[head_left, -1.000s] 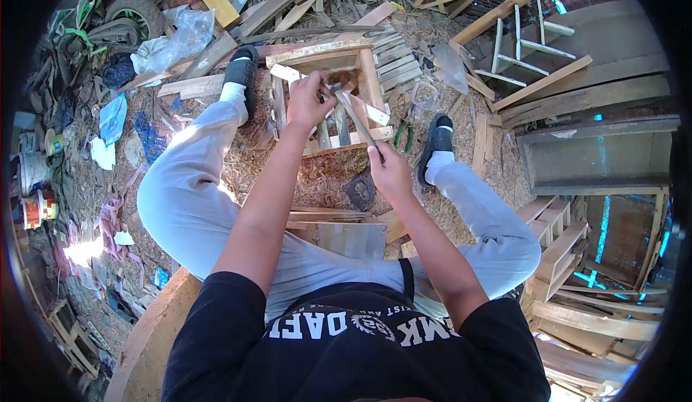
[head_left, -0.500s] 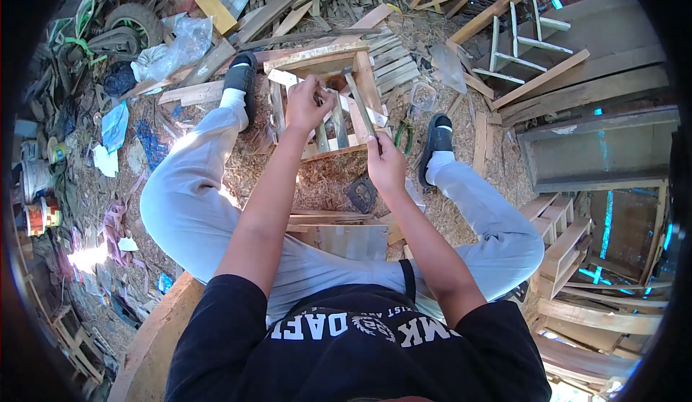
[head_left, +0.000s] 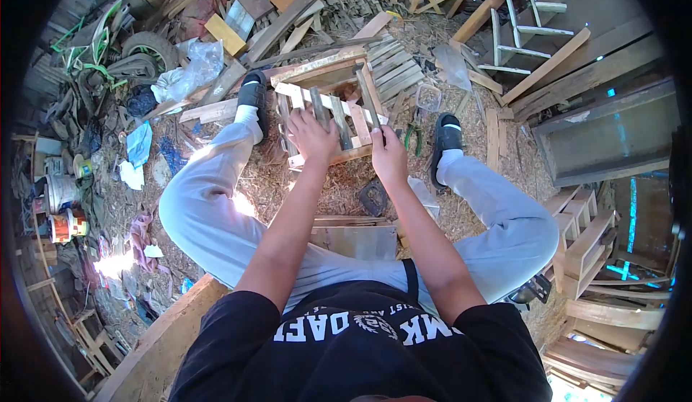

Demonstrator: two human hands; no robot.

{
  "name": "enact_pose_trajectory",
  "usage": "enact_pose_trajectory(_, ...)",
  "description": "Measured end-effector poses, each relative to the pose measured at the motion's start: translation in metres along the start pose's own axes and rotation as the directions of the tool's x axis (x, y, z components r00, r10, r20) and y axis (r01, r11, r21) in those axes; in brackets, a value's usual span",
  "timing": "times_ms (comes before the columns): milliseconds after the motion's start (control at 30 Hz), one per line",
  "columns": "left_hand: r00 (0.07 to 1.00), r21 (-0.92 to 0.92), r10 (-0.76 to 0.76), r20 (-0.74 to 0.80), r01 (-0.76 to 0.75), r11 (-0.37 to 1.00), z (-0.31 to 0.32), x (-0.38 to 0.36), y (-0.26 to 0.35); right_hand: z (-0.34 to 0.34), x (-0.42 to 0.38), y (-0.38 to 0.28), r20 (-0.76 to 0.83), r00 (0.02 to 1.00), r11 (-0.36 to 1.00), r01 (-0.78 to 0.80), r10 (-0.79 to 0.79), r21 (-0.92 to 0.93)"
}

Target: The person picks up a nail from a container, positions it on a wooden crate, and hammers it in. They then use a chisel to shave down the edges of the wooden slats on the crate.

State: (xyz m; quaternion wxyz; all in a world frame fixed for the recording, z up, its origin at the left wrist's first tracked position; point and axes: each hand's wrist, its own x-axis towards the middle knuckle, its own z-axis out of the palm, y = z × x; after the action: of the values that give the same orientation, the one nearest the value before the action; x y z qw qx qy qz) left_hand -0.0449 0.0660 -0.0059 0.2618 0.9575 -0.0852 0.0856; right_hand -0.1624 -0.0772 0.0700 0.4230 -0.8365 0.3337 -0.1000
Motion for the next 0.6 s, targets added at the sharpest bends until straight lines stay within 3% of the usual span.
enact_pose_trajectory(67, 0.991, 0.143, -0.129, 0.022, 0.125, 0.982, 0.01, -0.005, 0.002, -0.004, 0.0, -0.001, -0.009, 1.0, 0.999, 0.007, -0.006, 0.034)
enact_pose_trajectory(100, 0.992, 0.146, -0.122, 0.021, 0.118, 0.982, 0.011, -0.007, 0.001, -0.006, -0.001, -0.001, -0.016, 1.0, 0.998, 0.011, -0.01, 0.06)
enact_pose_trajectory(167, 0.967, 0.178, -0.197, 0.161, 0.168, 0.97, 0.011, -0.006, -0.002, -0.011, -0.005, -0.002, -0.033, 0.999, 0.997, 0.009, -0.007, 0.071)
enact_pose_trajectory(300, 0.951, 0.215, -0.172, 0.256, 0.117, 0.97, 0.001, 0.007, -0.009, -0.013, -0.003, 0.004, -0.072, 0.997, 0.993, 0.012, -0.003, 0.115)
enact_pose_trajectory(433, 0.954, 0.219, 0.035, 0.298, -0.104, 0.97, -0.02, 0.028, -0.014, -0.025, 0.004, 0.003, -0.064, 0.998, 0.992, 0.025, -0.017, 0.127)
enact_pose_trajectory(467, 0.955, 0.217, 0.034, 0.295, -0.101, 0.971, -0.024, 0.035, -0.018, -0.027, 0.005, 0.002, -0.06, 0.998, 0.99, 0.019, -0.011, 0.142)
enact_pose_trajectory(567, 0.863, 0.077, 0.435, 0.256, -0.467, 0.881, -0.029, 0.067, -0.039, -0.029, 0.011, 0.002, -0.033, 0.999, 0.978, -0.009, 0.016, 0.209)
enact_pose_trajectory(600, 0.806, 0.084, 0.467, 0.363, -0.528, 0.845, -0.039, 0.083, -0.038, -0.028, 0.012, 0.002, -0.01, 0.999, 0.965, -0.033, 0.037, 0.262)
